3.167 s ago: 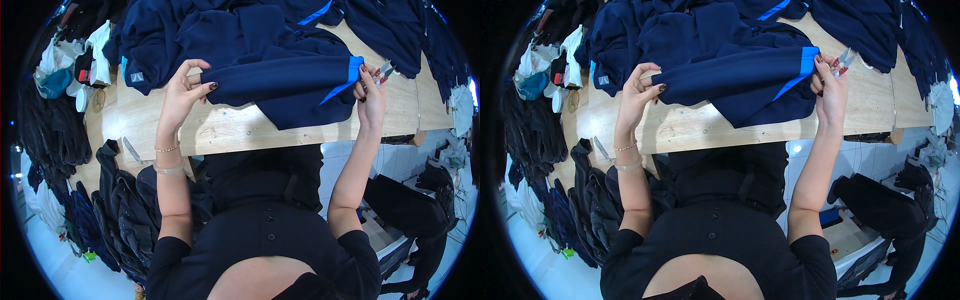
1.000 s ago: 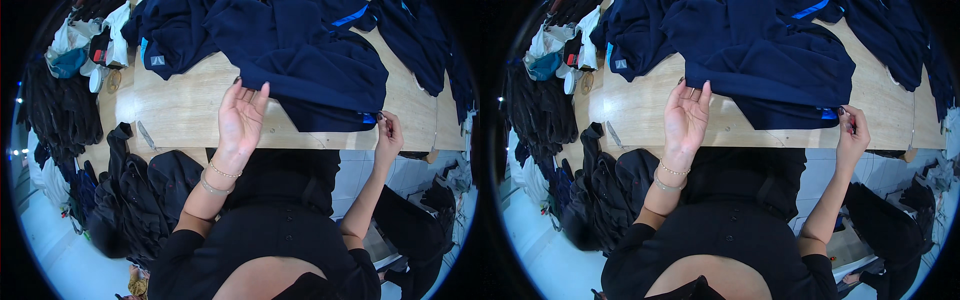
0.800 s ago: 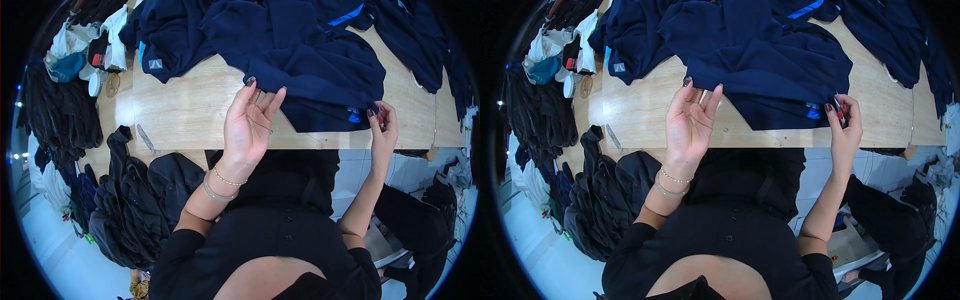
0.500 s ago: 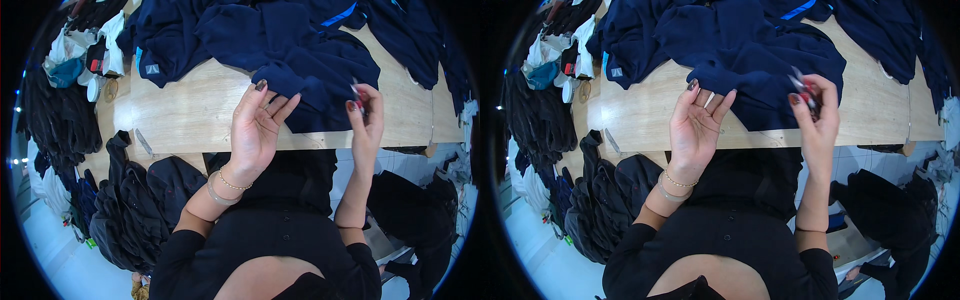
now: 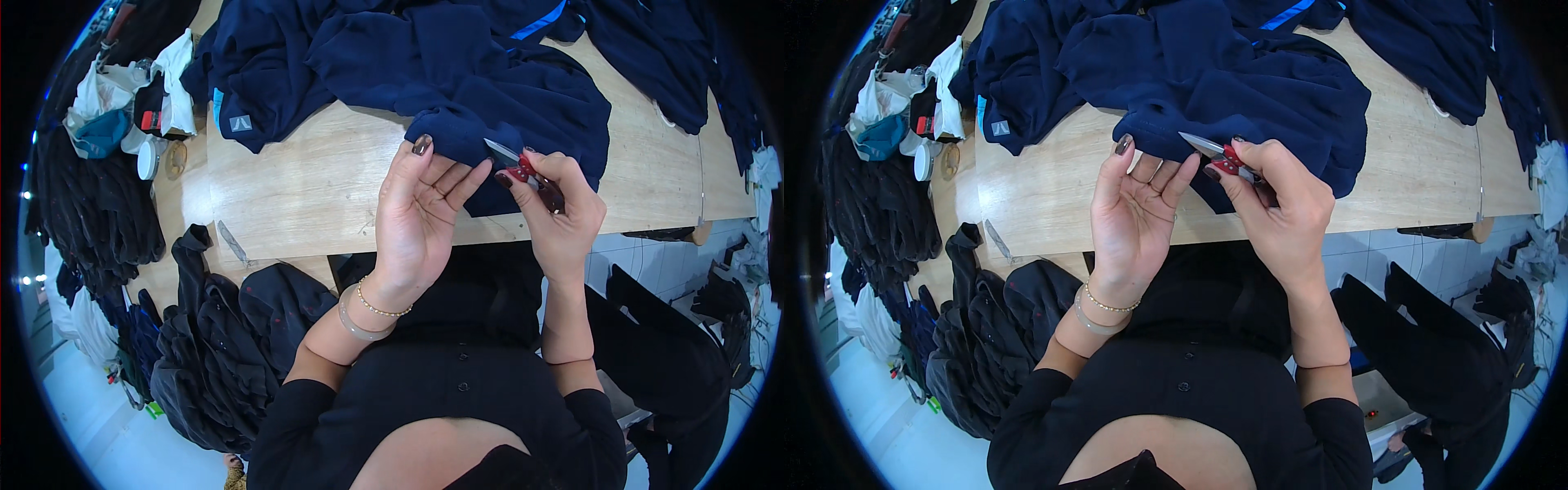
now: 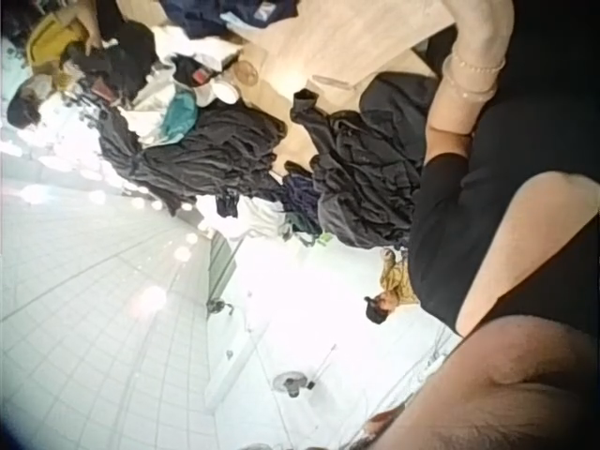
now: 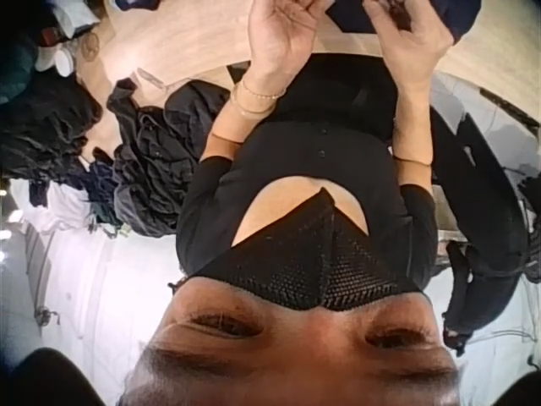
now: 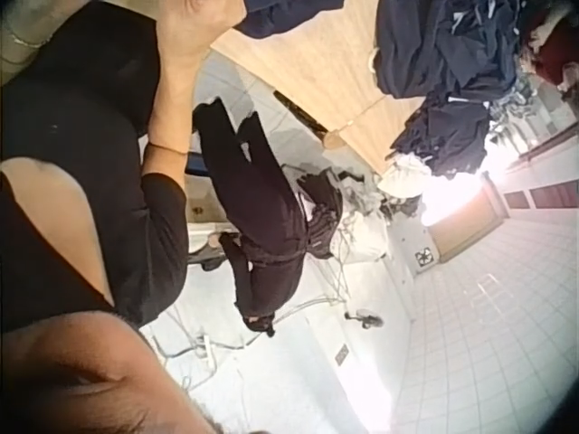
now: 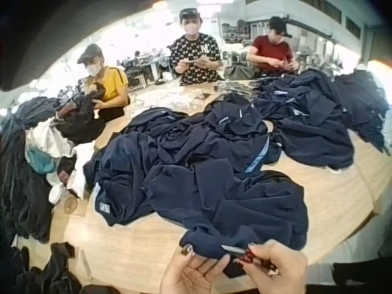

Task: Trimming loose threads from dark blue athletic garments using small scissors.

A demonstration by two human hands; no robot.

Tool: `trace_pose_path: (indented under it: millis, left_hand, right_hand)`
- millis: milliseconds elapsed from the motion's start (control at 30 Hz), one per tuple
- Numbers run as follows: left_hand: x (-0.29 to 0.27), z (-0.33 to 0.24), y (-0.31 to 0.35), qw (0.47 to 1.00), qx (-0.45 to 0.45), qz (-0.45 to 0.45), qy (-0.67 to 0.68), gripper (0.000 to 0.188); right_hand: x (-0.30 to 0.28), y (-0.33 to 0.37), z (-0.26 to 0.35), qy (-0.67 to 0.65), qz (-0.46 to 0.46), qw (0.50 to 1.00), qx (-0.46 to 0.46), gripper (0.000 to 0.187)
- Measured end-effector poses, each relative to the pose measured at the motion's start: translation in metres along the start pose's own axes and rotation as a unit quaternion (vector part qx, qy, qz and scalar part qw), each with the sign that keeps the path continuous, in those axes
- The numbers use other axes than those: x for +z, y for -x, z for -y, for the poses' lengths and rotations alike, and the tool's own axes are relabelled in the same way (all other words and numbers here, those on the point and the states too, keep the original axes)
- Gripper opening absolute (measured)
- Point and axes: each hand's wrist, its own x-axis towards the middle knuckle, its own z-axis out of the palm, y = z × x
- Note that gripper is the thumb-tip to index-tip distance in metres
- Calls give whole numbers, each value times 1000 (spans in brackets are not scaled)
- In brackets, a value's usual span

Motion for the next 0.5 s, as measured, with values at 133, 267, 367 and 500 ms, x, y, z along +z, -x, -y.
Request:
trace_pose_path:
  millis: [133,267,367,500]
  left_hand:
    - [2,0,1,1000,-1,6,-1,24]
    - [0,1,1,1000,0,12,-6,26]
    - [0,2,1,1000,4,7,-16,27]
    - [-2,3,1,1000,4,16,-10,29]
  right_hand:
    - [2,-1,2,9,3,1000,-11,23]
    - [2,-2,2,12,-1,1000,-25,24]
    - [2,-3,2,23,7,999,-26,24]
    - [3,-2,2,14,1,1000,-24,24]
